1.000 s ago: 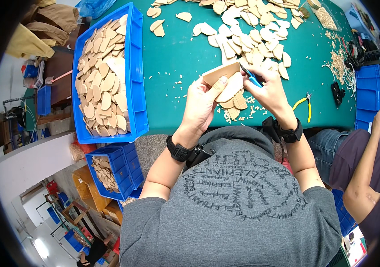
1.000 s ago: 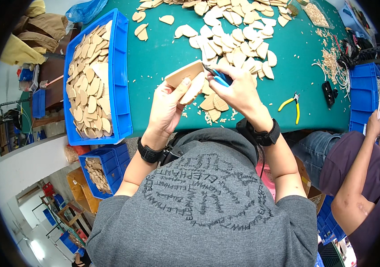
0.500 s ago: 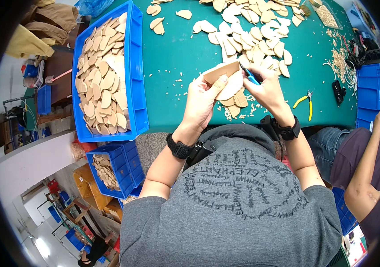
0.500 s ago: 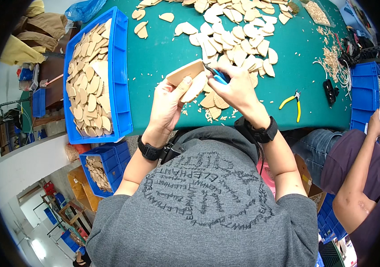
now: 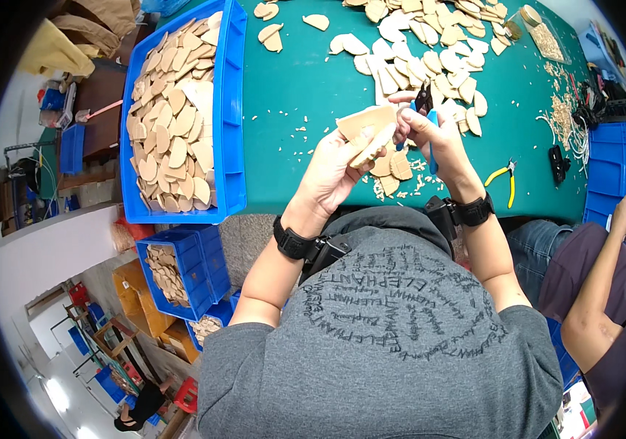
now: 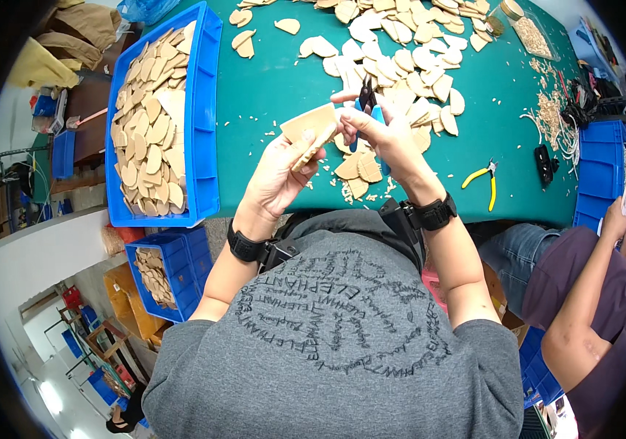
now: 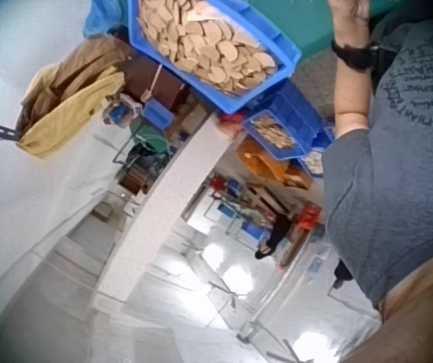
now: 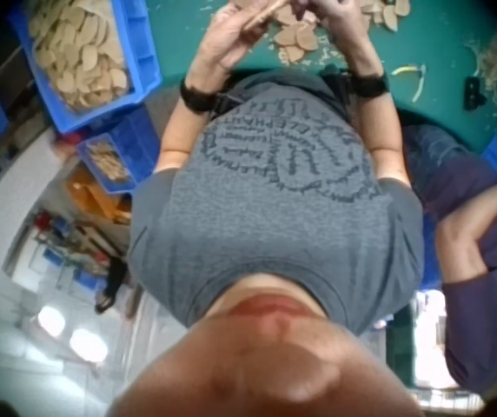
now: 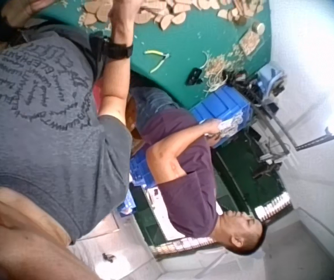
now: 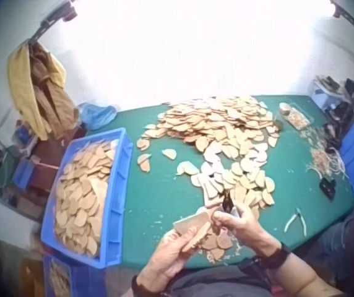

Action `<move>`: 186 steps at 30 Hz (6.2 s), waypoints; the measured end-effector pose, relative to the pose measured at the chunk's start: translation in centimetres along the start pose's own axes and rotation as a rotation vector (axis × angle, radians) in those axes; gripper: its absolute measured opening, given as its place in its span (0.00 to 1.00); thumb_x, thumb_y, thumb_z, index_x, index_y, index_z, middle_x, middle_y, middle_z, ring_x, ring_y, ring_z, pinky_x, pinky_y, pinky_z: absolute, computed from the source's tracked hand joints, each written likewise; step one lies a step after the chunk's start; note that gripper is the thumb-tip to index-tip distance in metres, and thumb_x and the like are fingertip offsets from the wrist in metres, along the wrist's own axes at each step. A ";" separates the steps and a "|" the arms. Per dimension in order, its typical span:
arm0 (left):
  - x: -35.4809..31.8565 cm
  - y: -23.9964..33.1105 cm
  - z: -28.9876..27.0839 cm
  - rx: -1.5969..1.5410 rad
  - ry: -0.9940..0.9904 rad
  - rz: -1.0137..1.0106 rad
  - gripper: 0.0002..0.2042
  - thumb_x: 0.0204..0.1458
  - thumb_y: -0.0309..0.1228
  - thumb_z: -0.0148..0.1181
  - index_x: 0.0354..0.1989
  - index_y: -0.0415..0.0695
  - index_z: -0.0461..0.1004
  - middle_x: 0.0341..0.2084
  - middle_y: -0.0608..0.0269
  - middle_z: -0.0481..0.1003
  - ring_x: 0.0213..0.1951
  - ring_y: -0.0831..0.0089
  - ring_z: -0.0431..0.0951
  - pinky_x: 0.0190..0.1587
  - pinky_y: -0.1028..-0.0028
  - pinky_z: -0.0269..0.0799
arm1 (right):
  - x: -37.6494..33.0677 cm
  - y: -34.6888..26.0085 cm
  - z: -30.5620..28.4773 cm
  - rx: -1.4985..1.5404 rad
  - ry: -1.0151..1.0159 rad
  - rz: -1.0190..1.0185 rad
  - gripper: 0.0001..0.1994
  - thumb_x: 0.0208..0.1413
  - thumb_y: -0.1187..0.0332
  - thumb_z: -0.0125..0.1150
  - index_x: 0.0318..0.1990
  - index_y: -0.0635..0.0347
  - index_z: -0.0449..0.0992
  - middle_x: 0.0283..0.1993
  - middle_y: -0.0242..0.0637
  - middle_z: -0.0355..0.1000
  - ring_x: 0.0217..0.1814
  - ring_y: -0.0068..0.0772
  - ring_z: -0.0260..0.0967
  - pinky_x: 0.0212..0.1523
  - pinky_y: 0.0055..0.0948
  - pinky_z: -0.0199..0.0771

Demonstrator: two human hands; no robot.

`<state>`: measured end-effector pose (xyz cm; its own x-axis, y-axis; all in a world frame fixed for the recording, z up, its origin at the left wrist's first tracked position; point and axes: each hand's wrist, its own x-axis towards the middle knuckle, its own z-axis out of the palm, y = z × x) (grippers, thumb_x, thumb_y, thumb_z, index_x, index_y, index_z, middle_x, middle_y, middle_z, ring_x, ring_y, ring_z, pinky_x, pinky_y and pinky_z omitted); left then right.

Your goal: The person uses a handheld tool to smooth and shape the edges of small, flat wooden pieces. They pick up each piece from a blue bin, work on it with the tool, and place the finished piece onto a green table. Another person is visible in the background performing a similar task.

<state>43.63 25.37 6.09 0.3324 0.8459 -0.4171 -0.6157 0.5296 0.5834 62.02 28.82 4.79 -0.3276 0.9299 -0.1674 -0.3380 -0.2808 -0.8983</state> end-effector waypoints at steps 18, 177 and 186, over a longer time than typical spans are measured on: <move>-7.9 6.7 -14.1 0.152 0.487 0.527 0.15 0.57 0.29 0.55 0.51 0.38 0.68 0.39 0.62 0.76 0.33 0.80 0.76 0.29 0.84 0.71 | 4.5 5.4 9.2 0.086 -0.162 0.203 0.13 0.60 0.59 0.54 0.40 0.60 0.71 0.24 0.27 0.60 0.25 0.22 0.60 0.29 0.24 0.63; -1.5 1.4 0.5 0.747 -0.208 0.328 0.26 0.56 0.19 0.49 0.64 0.40 0.53 0.54 0.52 0.67 0.51 0.73 0.69 0.47 0.75 0.69 | -2.0 -1.7 -1.6 -0.951 -0.027 -0.095 0.11 0.53 0.70 0.61 0.43 0.64 0.76 0.35 0.33 0.75 0.36 0.19 0.69 0.41 0.22 0.69; -1.4 1.4 0.0 0.781 -0.203 0.318 0.27 0.56 0.20 0.51 0.64 0.41 0.53 0.53 0.53 0.67 0.48 0.75 0.70 0.46 0.76 0.70 | -1.9 -0.6 -1.7 -0.942 -0.007 -0.109 0.11 0.52 0.67 0.61 0.40 0.64 0.76 0.30 0.33 0.74 0.32 0.19 0.67 0.37 0.23 0.68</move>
<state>42.28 24.91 7.54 0.3944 0.9167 -0.0641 -0.0587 0.0947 0.9938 64.38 27.61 4.92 -0.3428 0.9373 -0.0633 0.4830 0.1180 -0.8676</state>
